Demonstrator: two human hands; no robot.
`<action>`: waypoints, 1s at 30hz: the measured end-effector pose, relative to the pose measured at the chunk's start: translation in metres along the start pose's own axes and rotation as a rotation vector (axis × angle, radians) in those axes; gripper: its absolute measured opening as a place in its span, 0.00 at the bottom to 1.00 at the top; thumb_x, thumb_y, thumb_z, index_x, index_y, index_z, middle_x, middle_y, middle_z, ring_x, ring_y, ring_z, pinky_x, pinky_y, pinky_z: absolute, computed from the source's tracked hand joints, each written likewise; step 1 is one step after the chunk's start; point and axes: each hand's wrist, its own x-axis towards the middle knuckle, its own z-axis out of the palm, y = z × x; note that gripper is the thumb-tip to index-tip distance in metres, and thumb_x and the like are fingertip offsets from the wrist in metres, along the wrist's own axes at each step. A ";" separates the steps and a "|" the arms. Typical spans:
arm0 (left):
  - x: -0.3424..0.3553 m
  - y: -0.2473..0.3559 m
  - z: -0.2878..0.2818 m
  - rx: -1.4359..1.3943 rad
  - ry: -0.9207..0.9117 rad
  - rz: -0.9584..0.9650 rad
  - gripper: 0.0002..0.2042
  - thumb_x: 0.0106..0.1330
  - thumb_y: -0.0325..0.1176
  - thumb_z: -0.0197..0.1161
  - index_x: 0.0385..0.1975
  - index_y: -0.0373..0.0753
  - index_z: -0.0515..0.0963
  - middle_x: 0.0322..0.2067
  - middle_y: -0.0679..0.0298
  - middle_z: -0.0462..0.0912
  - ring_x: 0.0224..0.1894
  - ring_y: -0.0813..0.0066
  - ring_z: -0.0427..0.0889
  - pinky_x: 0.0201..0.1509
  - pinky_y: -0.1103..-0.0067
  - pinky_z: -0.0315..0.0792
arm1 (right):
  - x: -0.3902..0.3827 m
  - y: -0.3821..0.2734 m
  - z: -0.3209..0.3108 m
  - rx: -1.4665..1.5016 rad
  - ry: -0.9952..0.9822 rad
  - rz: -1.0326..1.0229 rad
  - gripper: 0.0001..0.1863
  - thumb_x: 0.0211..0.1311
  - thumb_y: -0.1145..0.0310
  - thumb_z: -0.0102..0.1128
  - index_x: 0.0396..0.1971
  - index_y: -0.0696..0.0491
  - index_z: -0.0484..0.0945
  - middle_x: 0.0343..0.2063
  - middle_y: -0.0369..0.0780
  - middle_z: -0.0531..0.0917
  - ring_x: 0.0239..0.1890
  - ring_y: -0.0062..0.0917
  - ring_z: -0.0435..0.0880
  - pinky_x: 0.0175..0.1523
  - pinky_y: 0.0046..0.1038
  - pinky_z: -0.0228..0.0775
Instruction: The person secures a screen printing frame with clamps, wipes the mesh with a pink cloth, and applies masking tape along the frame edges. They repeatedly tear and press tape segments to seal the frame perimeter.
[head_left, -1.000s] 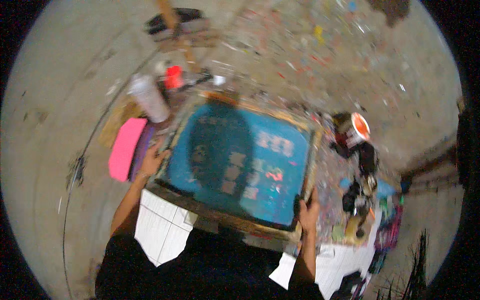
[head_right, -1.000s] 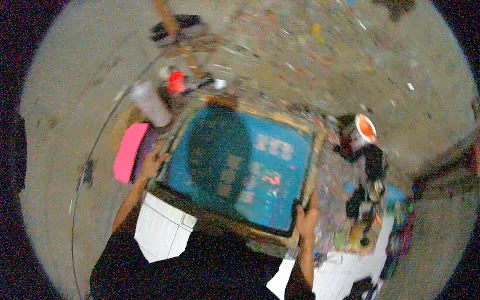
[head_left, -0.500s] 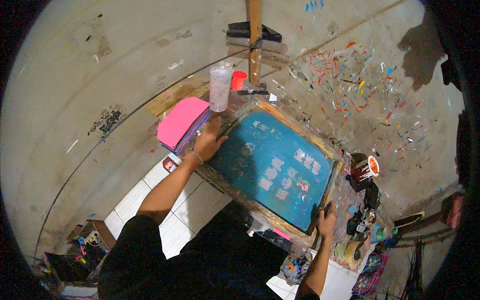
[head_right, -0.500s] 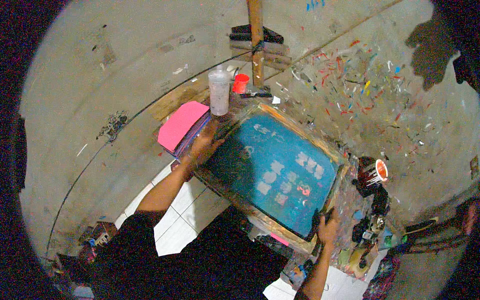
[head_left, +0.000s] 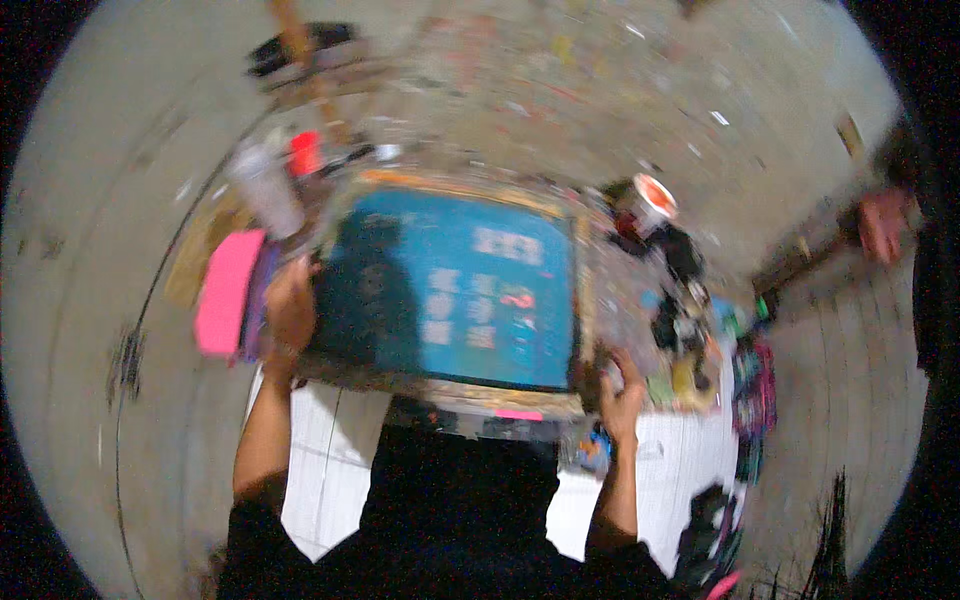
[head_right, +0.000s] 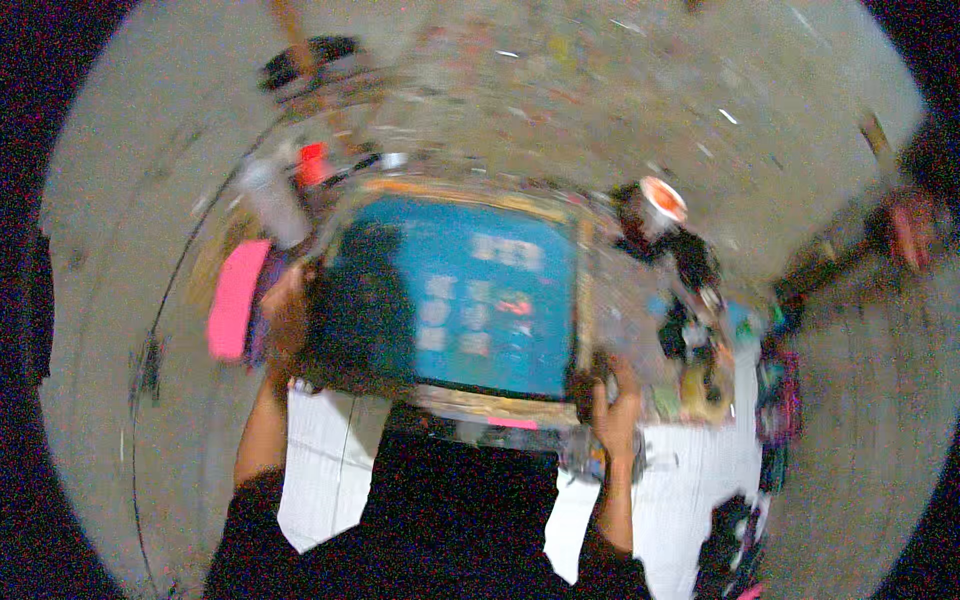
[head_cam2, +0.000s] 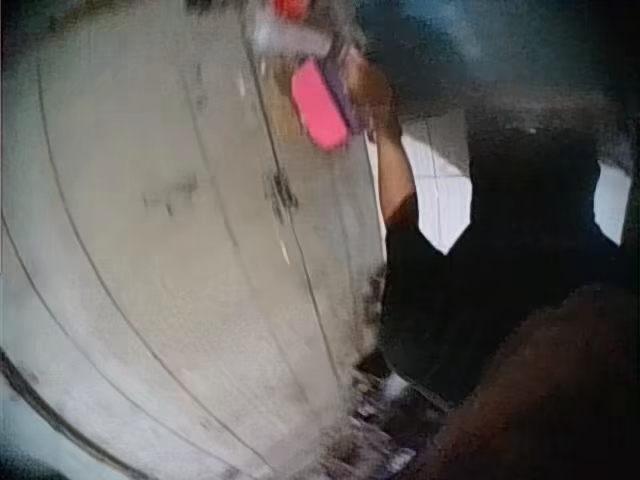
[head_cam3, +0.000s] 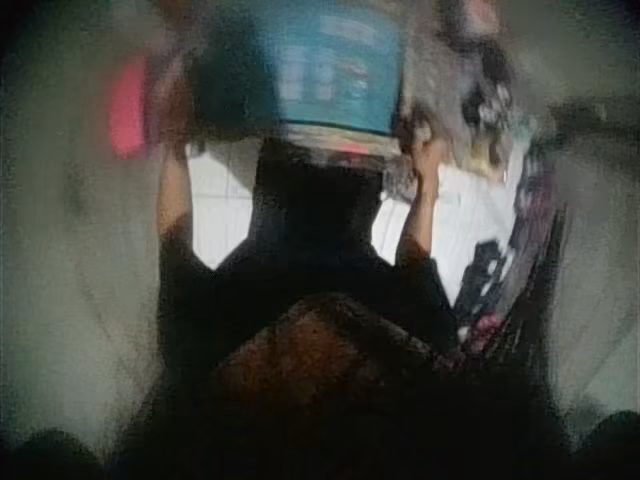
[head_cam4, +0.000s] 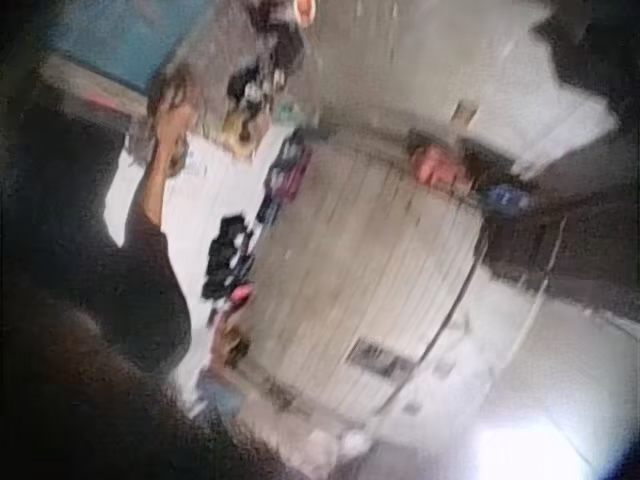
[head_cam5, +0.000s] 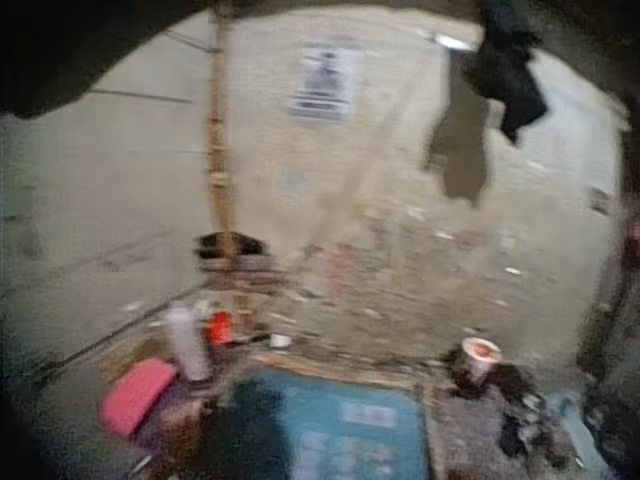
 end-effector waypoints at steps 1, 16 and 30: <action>0.006 0.018 0.006 -0.048 -0.008 -0.002 0.14 0.71 0.34 0.49 0.48 0.34 0.75 0.41 0.51 0.82 0.45 0.56 0.81 0.51 0.67 0.72 | -0.002 -0.007 -0.008 0.040 -0.019 -0.001 0.21 0.53 0.73 0.56 0.49 0.61 0.75 0.50 0.51 0.78 0.57 0.43 0.74 0.63 0.36 0.61; 0.191 0.053 0.262 0.032 -0.507 0.552 0.31 0.63 0.38 0.59 0.65 0.36 0.57 0.65 0.51 0.59 0.67 0.52 0.57 0.71 0.63 0.49 | 0.132 0.081 -0.102 -0.296 0.018 0.219 0.19 0.50 0.73 0.61 0.45 0.58 0.77 0.37 0.53 0.82 0.42 0.42 0.82 0.47 0.37 0.73; 0.206 0.052 0.328 0.124 -0.536 0.697 0.28 0.59 0.42 0.63 0.58 0.39 0.67 0.58 0.51 0.70 0.60 0.47 0.66 0.66 0.60 0.58 | 0.230 0.228 -0.073 -0.855 -0.559 0.331 0.16 0.59 0.61 0.54 0.35 0.60 0.77 0.31 0.54 0.82 0.38 0.49 0.81 0.43 0.44 0.73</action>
